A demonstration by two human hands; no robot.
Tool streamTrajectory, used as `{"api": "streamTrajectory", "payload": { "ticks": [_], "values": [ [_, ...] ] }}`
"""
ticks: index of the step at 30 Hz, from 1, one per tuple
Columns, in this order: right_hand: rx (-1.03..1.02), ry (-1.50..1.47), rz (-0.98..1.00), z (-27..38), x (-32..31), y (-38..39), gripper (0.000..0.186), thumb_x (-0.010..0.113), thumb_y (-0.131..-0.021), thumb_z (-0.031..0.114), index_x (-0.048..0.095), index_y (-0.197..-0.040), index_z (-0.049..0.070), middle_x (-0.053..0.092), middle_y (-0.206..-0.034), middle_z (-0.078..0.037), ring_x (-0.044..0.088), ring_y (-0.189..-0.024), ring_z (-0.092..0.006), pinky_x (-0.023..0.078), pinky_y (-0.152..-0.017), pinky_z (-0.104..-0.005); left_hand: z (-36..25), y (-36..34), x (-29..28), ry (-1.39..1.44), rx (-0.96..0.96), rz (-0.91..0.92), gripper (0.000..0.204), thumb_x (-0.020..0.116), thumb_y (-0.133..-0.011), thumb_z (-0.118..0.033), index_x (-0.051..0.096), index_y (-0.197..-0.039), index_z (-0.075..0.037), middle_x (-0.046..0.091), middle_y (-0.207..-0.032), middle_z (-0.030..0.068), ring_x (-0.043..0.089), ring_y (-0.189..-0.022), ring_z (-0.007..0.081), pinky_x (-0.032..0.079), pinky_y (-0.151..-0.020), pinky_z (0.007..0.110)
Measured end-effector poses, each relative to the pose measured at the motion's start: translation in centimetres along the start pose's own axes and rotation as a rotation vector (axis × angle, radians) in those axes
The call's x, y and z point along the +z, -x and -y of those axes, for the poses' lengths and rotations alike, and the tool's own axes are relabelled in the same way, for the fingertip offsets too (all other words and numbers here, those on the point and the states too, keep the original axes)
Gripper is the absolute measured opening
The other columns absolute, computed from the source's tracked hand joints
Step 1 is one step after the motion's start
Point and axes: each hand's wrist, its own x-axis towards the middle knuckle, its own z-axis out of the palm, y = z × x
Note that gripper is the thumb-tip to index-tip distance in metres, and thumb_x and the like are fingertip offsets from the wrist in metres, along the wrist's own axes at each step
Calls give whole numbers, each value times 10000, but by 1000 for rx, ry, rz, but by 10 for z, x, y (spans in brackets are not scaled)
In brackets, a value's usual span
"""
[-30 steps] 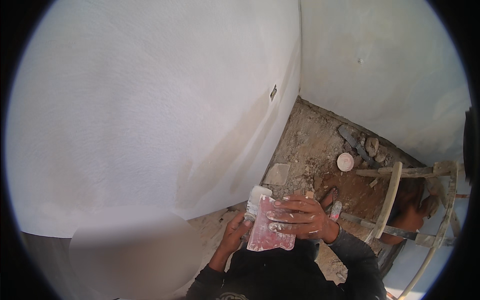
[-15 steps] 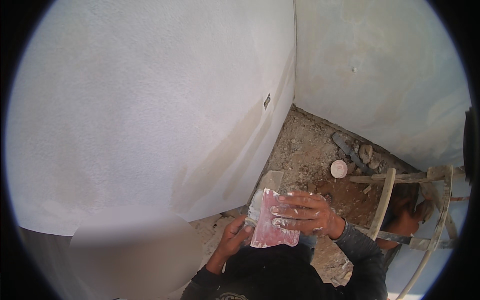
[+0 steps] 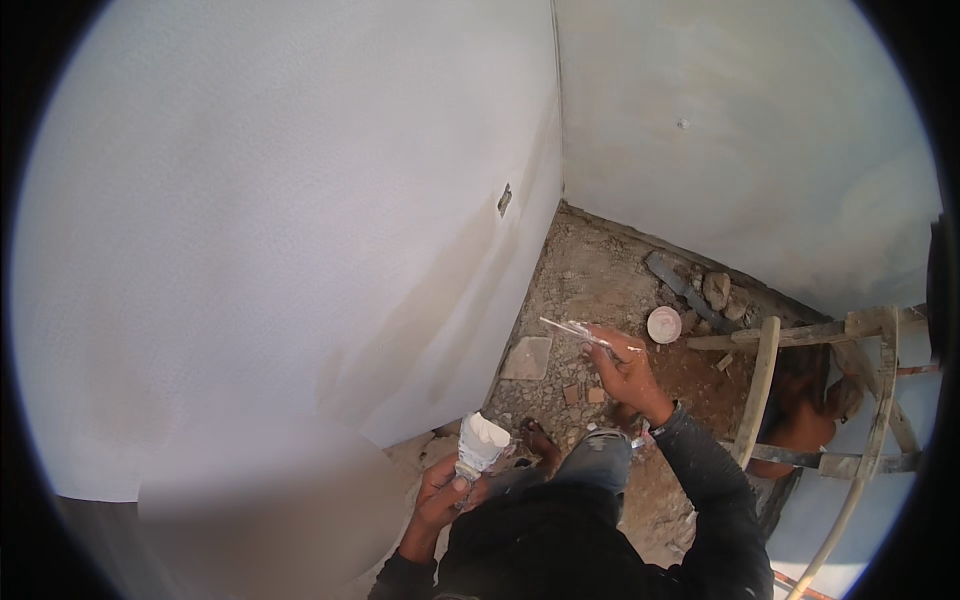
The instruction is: The person applies white plaster to a gray wall using two putty knives, scraping and smoothing the material across the surface and around an electrical box opening.
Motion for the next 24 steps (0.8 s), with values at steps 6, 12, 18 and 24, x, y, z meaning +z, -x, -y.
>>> {"api": "streamTrajectory", "payload": {
  "ticks": [6, 12, 18, 24],
  "values": [
    [379, -519, -241, -106, 73, -6, 294, 625, -1051, 197, 676, -1258, -5, 720, -1065, -22, 602, -948, -71, 500, -846, -284, 13, 15, -23, 106, 10, -137, 431, 575, -1006, -356, 569, -1196, 31, 475, -631, 67, 427, -506, 148, 355, -491, 303],
    [433, -434, -421, -214, 132, -84, 295, 629, -1023, 164, 679, -1255, -11, 726, -1003, -29, 620, -893, -76, 510, -792, -279, 19, 37, -42, 101, 7, -281, 413, 554, -1005, -341, 567, -1184, 31, 467, -604, 73, 427, -478, 155, 351, -454, 310],
    [376, -147, -546, -299, 151, -192, 342, 621, -999, 118, 654, -1316, -3, 752, -954, -86, 646, -876, -113, 518, -814, -287, 15, 60, -45, 112, -140, -518, 399, 606, -1013, -400, 603, -1095, -9, 557, -771, 70, 542, -678, 172, 460, -629, 322],
    [151, -117, -526, -290, 187, -196, 372, 606, -1002, 137, 635, -1365, 66, 699, -1263, -190, 710, -1088, -333, 554, -902, -381, 26, 53, -59, 114, 14, -465, 423, 564, -1011, -330, 572, -1182, 56, 508, -619, 94, 457, -494, 163, 362, -467, 305]
  ]
}}
